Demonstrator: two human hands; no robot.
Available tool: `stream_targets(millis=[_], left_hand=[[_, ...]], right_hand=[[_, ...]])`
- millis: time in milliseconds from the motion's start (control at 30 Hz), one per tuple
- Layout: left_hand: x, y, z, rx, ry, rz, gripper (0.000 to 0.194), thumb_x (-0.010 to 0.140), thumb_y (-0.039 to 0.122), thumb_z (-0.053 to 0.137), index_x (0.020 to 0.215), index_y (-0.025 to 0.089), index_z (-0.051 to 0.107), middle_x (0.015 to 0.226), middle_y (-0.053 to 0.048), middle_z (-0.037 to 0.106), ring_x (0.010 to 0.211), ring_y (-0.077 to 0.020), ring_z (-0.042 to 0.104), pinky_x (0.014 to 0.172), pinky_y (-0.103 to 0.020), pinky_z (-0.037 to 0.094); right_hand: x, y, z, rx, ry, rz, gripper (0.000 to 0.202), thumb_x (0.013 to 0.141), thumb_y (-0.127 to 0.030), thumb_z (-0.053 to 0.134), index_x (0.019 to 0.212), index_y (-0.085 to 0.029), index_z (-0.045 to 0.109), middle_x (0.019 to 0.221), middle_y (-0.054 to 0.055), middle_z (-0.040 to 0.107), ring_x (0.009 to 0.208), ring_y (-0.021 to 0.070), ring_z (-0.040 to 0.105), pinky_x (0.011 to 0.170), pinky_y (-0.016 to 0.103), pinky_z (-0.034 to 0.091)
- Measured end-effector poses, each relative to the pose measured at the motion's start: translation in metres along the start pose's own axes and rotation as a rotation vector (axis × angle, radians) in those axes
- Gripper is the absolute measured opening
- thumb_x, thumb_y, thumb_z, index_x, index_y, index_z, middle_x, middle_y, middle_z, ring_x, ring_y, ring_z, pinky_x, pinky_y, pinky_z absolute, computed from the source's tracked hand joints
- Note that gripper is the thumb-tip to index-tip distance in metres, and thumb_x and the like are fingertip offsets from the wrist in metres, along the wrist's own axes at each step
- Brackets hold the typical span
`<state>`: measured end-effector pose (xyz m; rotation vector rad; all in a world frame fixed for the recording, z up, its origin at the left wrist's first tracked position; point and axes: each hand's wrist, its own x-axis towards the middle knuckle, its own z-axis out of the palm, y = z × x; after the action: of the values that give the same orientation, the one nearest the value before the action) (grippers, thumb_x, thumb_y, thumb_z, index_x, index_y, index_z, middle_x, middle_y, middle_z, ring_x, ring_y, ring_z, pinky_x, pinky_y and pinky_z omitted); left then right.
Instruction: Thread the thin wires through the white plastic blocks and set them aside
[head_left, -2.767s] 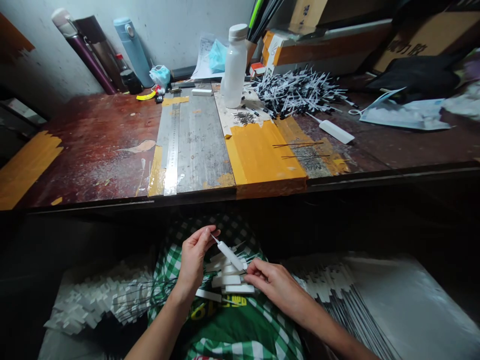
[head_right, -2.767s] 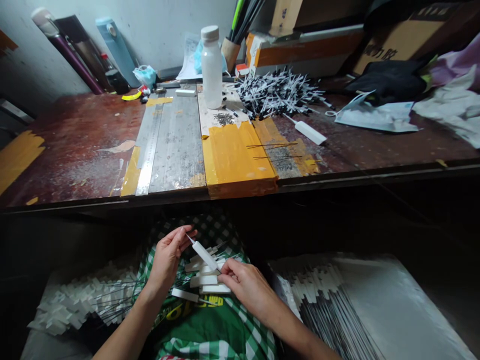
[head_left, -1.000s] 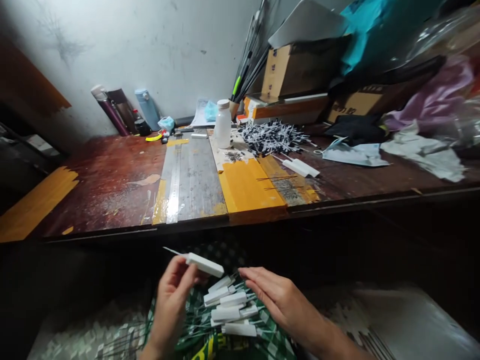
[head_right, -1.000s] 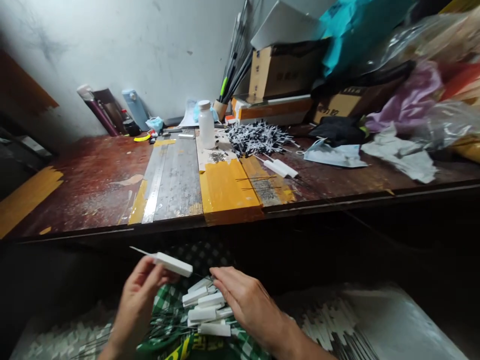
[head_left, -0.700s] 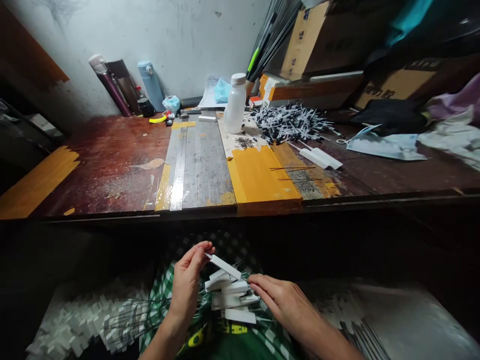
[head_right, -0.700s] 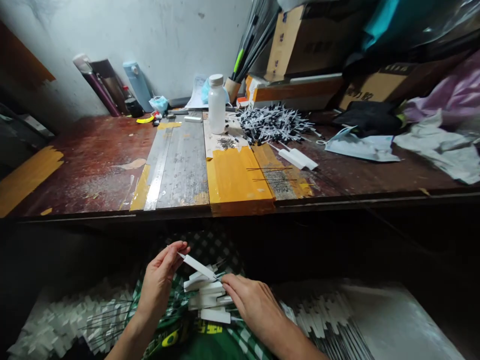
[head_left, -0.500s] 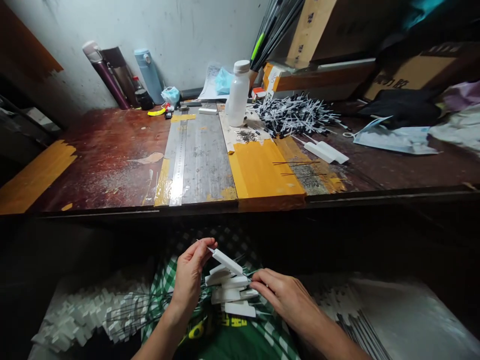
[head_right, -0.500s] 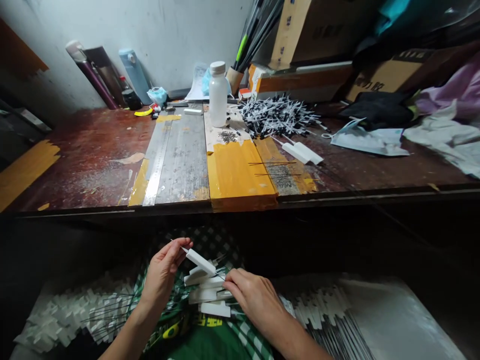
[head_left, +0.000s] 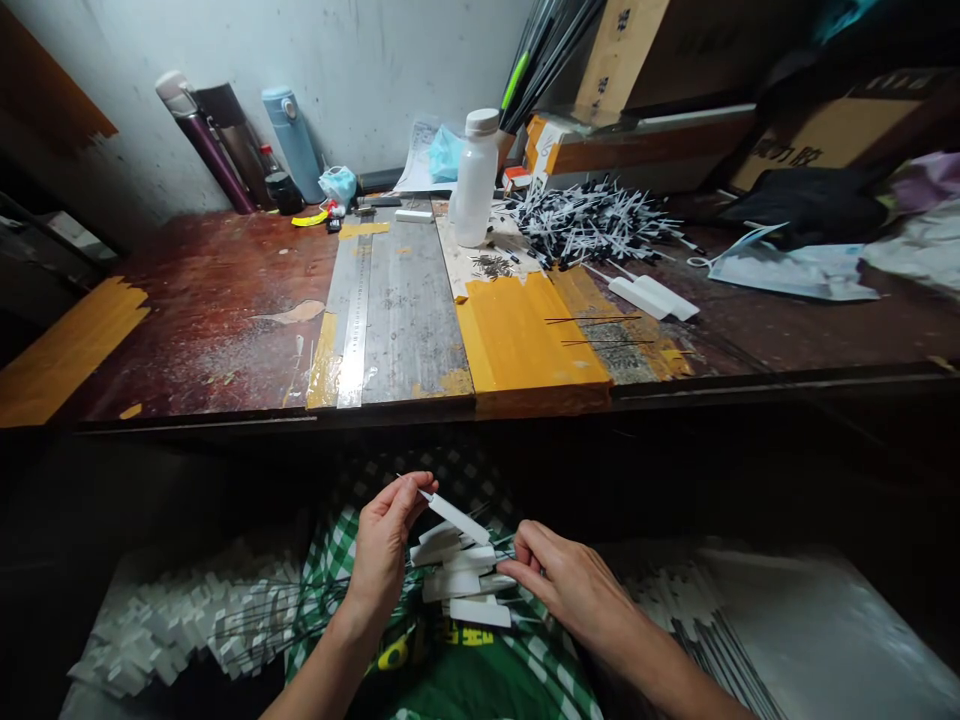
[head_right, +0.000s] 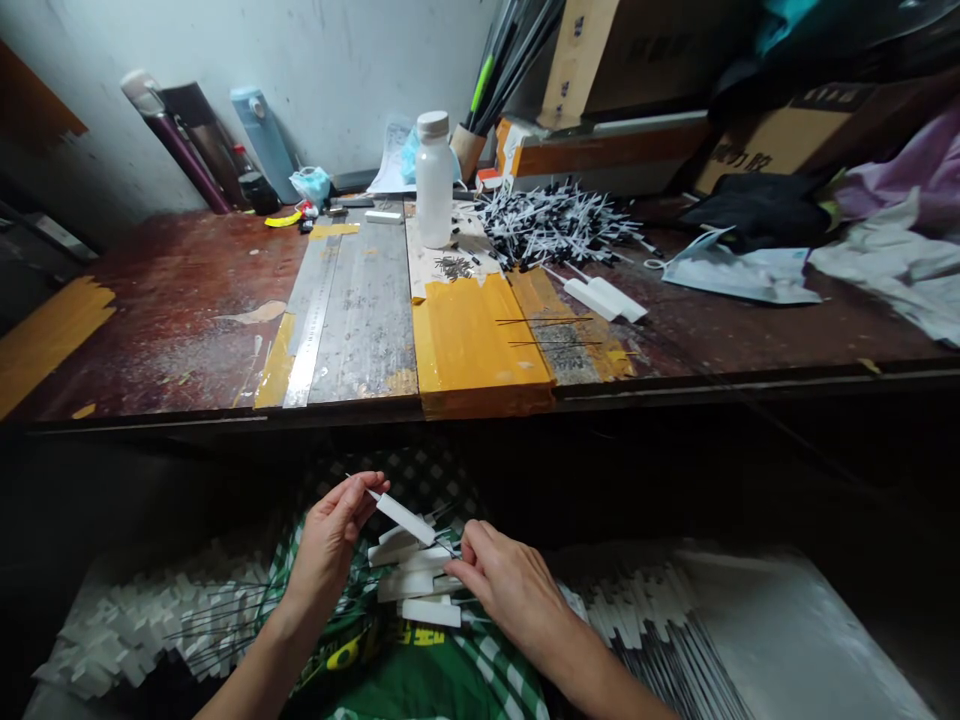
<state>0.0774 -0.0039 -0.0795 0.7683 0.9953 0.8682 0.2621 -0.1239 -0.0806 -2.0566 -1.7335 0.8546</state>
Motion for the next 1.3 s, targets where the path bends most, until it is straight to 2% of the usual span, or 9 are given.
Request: stream_targets(millis=[133,267,500,633,767,1000,1067,1200,1300], left_hand=[[0.001,0.0,-0.001,0.018,-0.003,0.007,0.032,0.076,0.044,0.072,0.089,0.015,0.076,0.094,-0.01,0.073,0.093,-0.0221,0.065,0.092,-0.035,0.048],[-0.003,-0.001,0.002,0.069,-0.021,0.008,0.031,0.078,0.044,0.07,0.089,0.015,0.075,0.095,-0.009,0.071,0.091,-0.0211,0.063,0.087,-0.033,0.048],[-0.004,-0.011,0.008,0.129,0.012,0.01,0.026,0.073,0.04,0.076,0.084,0.016,0.072,0.072,0.001,0.058,0.061,-0.0086,0.046,0.059,-0.02,0.038],[-0.002,-0.008,0.008,0.21,0.001,0.021,0.03,0.072,0.043,0.076,0.068,0.015,0.067,0.056,0.005,0.046,0.055,-0.0087,0.037,0.053,-0.02,0.031],[-0.003,-0.001,0.006,0.235,-0.059,0.034,0.028,0.074,0.042,0.073,0.071,0.015,0.069,0.059,0.003,0.048,0.058,-0.0099,0.038,0.055,-0.021,0.031],[0.003,-0.003,0.003,0.103,-0.213,0.01,0.022,0.074,0.036,0.075,0.07,0.014,0.071,0.07,-0.001,0.054,0.062,-0.0102,0.04,0.058,-0.022,0.033],[0.006,-0.005,0.0,0.054,-0.206,-0.036,0.023,0.073,0.038,0.076,0.076,0.015,0.073,0.067,0.001,0.051,0.061,-0.0097,0.039,0.059,-0.021,0.033],[0.011,-0.005,-0.005,0.007,-0.129,-0.095,0.033,0.071,0.042,0.077,0.087,0.014,0.075,0.062,0.002,0.048,0.06,-0.0095,0.039,0.058,-0.021,0.033],[0.013,-0.006,-0.007,0.071,-0.111,-0.097,0.034,0.07,0.044,0.077,0.085,0.013,0.075,0.062,0.001,0.05,0.06,-0.0103,0.041,0.057,-0.021,0.032]], right_hand=[[0.0,0.001,0.0,0.008,-0.002,0.008,0.021,0.088,-0.029,0.063,0.074,-0.022,0.049,0.071,-0.003,0.06,0.059,0.0142,0.057,0.051,0.023,0.035],[0.0,-0.005,0.002,0.111,0.008,-0.067,0.014,0.093,-0.036,0.059,0.1,-0.024,0.055,0.077,-0.003,0.061,0.064,0.0141,0.061,0.058,0.023,0.044],[0.003,-0.012,0.025,0.007,0.352,-0.267,0.028,0.103,-0.038,0.034,0.105,-0.019,0.053,0.084,0.004,0.062,0.066,0.0144,0.063,0.056,0.023,0.047],[0.003,-0.01,0.032,0.027,0.408,-0.27,0.026,0.103,-0.035,0.036,0.099,-0.017,0.054,0.081,0.005,0.062,0.066,0.0149,0.063,0.057,0.024,0.047],[0.003,-0.012,0.026,0.332,0.249,-0.153,0.032,0.1,-0.044,0.042,0.096,-0.018,0.06,0.084,0.004,0.063,0.073,0.0157,0.061,0.065,0.025,0.046],[0.018,0.005,0.017,1.098,-0.524,0.096,0.062,0.087,-0.07,0.042,0.088,-0.013,0.067,0.047,-0.008,0.042,0.039,0.0059,0.018,0.041,0.019,0.021],[0.019,0.006,0.014,1.028,-0.506,0.077,0.061,0.089,-0.067,0.042,0.084,-0.012,0.068,0.046,-0.006,0.046,0.04,0.0067,0.024,0.044,0.02,0.024],[0.012,-0.003,0.004,0.718,-0.253,0.0,0.052,0.098,-0.05,0.039,0.069,-0.016,0.065,0.062,-0.001,0.06,0.059,0.012,0.05,0.061,0.023,0.037],[0.006,-0.009,-0.001,0.563,-0.254,-0.055,0.042,0.099,-0.038,0.041,0.071,-0.018,0.065,0.07,-0.002,0.063,0.061,0.0124,0.052,0.059,0.023,0.037]])
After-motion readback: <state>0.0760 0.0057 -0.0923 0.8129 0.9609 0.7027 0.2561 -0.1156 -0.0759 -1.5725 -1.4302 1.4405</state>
